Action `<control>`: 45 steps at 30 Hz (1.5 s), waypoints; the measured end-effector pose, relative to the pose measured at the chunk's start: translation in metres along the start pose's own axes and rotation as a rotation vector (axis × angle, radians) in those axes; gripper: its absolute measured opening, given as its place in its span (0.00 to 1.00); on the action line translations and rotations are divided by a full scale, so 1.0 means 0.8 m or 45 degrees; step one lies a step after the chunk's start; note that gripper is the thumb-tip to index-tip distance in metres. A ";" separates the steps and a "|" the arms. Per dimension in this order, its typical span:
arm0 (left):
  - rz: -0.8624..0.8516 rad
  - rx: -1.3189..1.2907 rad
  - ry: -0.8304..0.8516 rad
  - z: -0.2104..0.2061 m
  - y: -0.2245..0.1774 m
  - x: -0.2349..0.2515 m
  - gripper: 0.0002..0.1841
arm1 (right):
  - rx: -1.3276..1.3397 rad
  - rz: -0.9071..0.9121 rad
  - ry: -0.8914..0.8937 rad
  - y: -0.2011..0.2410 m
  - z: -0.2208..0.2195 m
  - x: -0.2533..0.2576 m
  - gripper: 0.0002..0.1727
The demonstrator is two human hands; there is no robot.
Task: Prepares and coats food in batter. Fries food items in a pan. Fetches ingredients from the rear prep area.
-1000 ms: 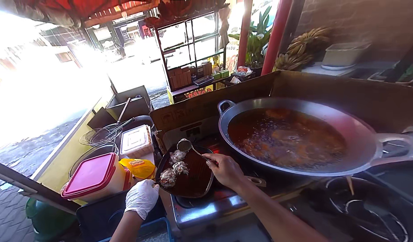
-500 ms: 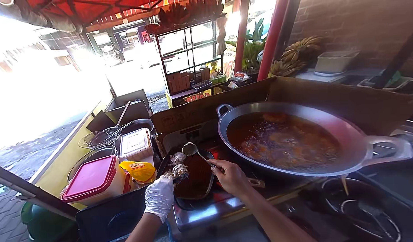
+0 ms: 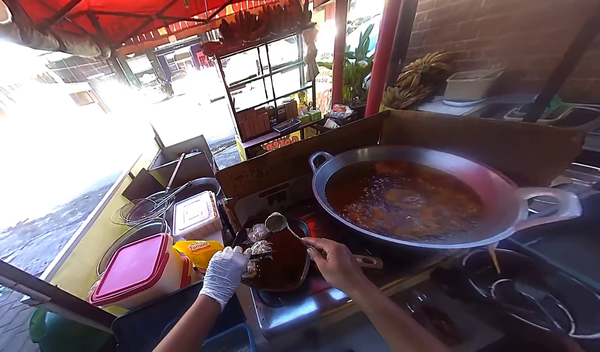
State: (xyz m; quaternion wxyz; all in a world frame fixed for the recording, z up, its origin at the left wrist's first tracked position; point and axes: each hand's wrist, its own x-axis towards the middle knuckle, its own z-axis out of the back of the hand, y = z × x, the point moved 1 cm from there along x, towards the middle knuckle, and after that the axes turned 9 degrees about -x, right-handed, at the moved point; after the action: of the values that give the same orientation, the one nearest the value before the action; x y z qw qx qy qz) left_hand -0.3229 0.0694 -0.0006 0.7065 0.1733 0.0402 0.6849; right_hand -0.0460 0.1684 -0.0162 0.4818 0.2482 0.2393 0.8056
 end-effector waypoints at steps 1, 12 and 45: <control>-0.057 0.011 -0.024 -0.003 0.009 0.001 0.23 | 0.007 -0.006 0.000 0.001 0.000 -0.001 0.18; -0.250 -0.094 -0.079 -0.018 0.086 -0.004 0.20 | 0.013 -0.038 0.010 0.016 -0.012 -0.014 0.18; -0.037 -0.384 -0.318 -0.010 0.132 -0.111 0.18 | 0.508 -0.003 0.000 0.061 -0.050 -0.110 0.19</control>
State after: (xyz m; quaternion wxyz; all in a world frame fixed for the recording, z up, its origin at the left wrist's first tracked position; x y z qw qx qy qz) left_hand -0.4314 -0.0158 0.0076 0.7338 0.1486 -0.1483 0.6461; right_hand -0.0671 0.0628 -0.0312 0.4240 0.3385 0.3945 0.7416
